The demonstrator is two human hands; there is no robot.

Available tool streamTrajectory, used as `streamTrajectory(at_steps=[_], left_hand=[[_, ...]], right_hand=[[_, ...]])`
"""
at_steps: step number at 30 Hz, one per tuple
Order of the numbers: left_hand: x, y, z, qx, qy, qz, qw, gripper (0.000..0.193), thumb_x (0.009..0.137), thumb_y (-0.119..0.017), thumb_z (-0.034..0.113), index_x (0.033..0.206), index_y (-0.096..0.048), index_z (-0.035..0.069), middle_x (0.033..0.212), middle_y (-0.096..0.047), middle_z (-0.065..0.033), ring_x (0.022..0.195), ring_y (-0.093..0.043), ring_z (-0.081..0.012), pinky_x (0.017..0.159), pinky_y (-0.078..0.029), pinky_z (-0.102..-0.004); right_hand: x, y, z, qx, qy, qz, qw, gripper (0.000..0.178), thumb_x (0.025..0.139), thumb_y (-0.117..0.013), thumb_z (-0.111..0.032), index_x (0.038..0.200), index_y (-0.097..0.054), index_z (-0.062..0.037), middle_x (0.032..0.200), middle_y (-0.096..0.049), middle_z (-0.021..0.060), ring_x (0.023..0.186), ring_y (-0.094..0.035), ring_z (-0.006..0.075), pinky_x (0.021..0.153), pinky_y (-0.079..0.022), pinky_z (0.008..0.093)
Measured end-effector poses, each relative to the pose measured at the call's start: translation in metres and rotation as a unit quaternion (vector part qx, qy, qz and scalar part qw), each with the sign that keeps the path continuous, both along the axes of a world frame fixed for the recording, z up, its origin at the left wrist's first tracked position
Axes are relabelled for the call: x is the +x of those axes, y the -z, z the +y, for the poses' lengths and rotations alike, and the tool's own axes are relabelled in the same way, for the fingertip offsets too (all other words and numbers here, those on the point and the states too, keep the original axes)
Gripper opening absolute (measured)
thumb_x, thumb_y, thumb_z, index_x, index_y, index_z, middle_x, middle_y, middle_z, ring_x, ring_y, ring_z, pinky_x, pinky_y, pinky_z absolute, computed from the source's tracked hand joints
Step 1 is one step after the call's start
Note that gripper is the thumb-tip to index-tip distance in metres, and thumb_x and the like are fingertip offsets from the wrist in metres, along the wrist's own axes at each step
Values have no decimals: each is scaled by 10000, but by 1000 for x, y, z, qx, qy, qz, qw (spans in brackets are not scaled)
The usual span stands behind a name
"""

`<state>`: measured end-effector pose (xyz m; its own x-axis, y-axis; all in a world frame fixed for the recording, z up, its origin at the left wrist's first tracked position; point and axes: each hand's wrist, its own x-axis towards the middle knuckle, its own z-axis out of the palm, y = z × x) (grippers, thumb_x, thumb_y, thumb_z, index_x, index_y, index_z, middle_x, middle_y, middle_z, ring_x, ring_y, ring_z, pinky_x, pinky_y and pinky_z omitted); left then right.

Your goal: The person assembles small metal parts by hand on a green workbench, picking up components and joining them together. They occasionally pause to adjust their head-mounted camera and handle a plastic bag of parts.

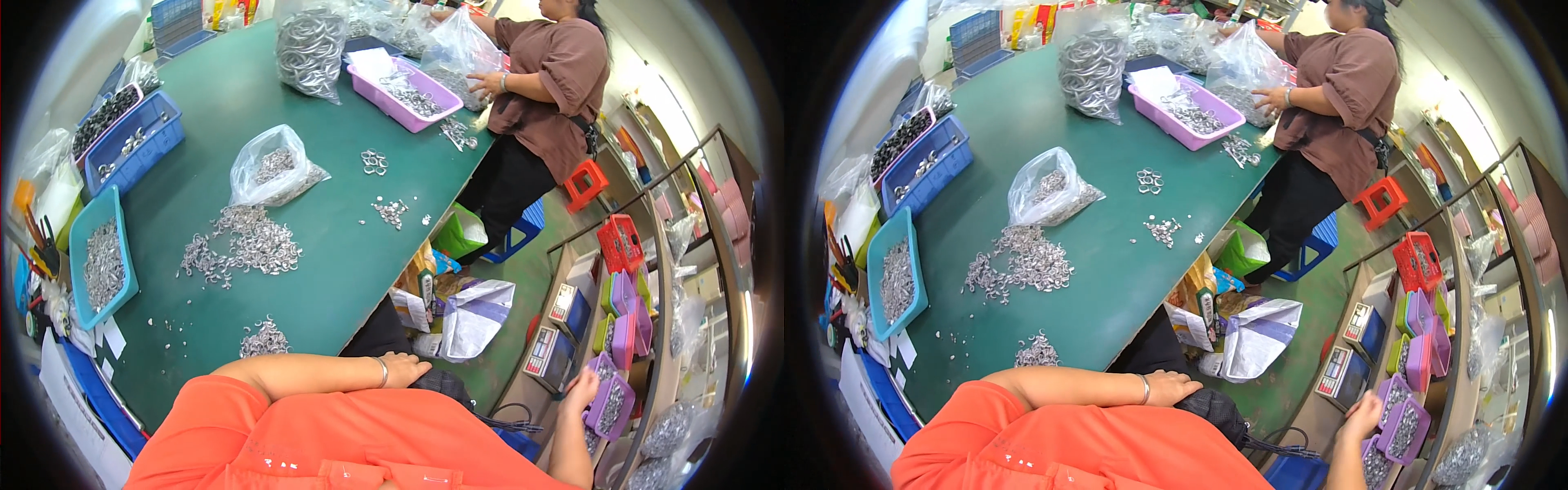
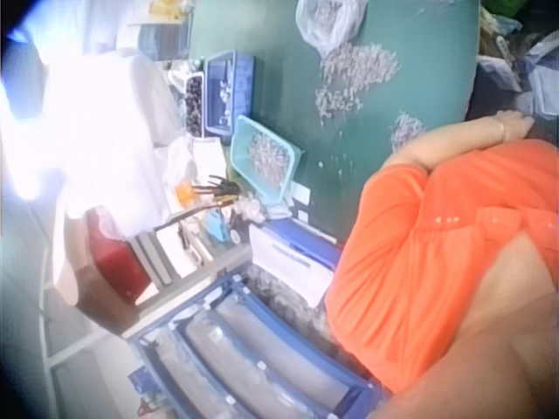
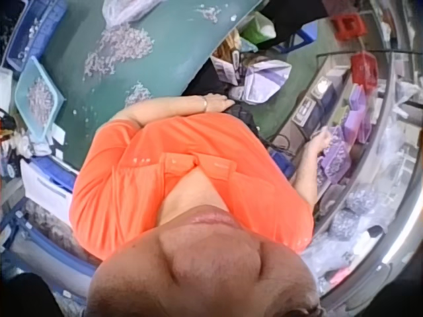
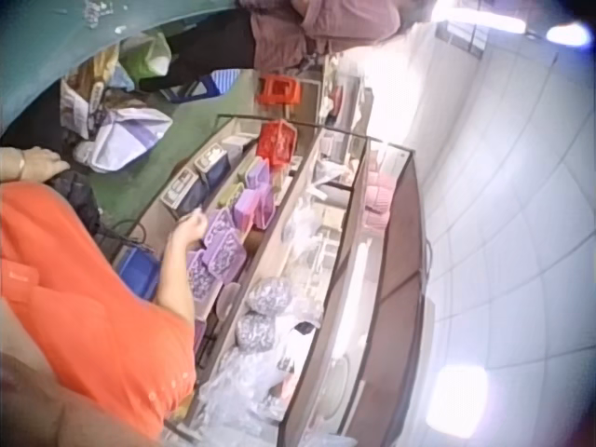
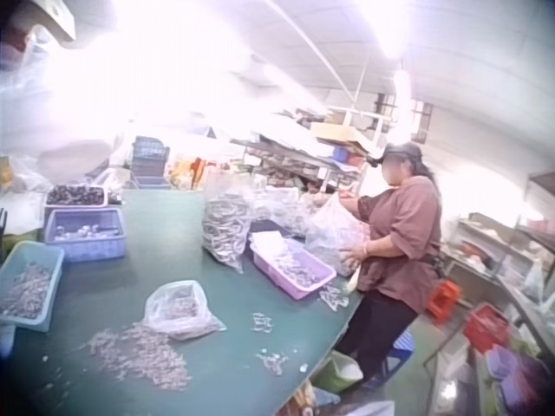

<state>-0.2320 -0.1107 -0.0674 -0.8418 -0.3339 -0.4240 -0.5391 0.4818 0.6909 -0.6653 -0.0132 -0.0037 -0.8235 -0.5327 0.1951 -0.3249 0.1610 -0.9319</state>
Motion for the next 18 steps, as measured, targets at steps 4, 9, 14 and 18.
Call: streamTrajectory(at_steps=[4, 9, 14, 18], left_hand=[[-5, 3, 2, -6, 3, -5, 1000, 652, 929, -580, 272, 1517, -332, 139, 1413, -500, -173, 1300, -503, -361, 1028, -431, -505], [2, 3, 2, -30, -8, 3, 1000, 603, 964, -504, 284, 1523, -323, 149, 1413, -505, -175, 1294, -515, -353, 1018, -444, -507], [21, 2, 1, -19, -22, 70, 997, 555, 951, -537, 274, 1460, -414, 90, 1375, -536, -197, 1255, -545, -366, 1025, -455, -474], [70, -51, -4, -52, -90, 265, 959, 516, 880, -682, 207, 1344, -532, 38, 1302, -583, -214, 1201, -571, -372, 999, -480, -438]], right_hand=[[32, -59, -78, -63, -69, -2, 996, 145, 995, -608, -211, 985, -561, -74, 713, -511, -19, 569, -464, 53, 482, -359, 194], [147, -78, -152, 64, -414, -18, 908, 126, 923, -670, -118, 1021, -630, -51, 858, -641, 21, 739, -608, 111, 696, -508, 242], [276, -75, -194, 140, -743, 285, 590, 199, 890, -692, -176, 1028, -662, -37, 927, -673, 112, 820, -669, 251, 742, -536, 359], [354, -73, -222, 9, -773, 316, 551, 160, 886, -683, -133, 992, -659, -16, 903, -674, 127, 850, -669, 294, 752, -537, 381]])
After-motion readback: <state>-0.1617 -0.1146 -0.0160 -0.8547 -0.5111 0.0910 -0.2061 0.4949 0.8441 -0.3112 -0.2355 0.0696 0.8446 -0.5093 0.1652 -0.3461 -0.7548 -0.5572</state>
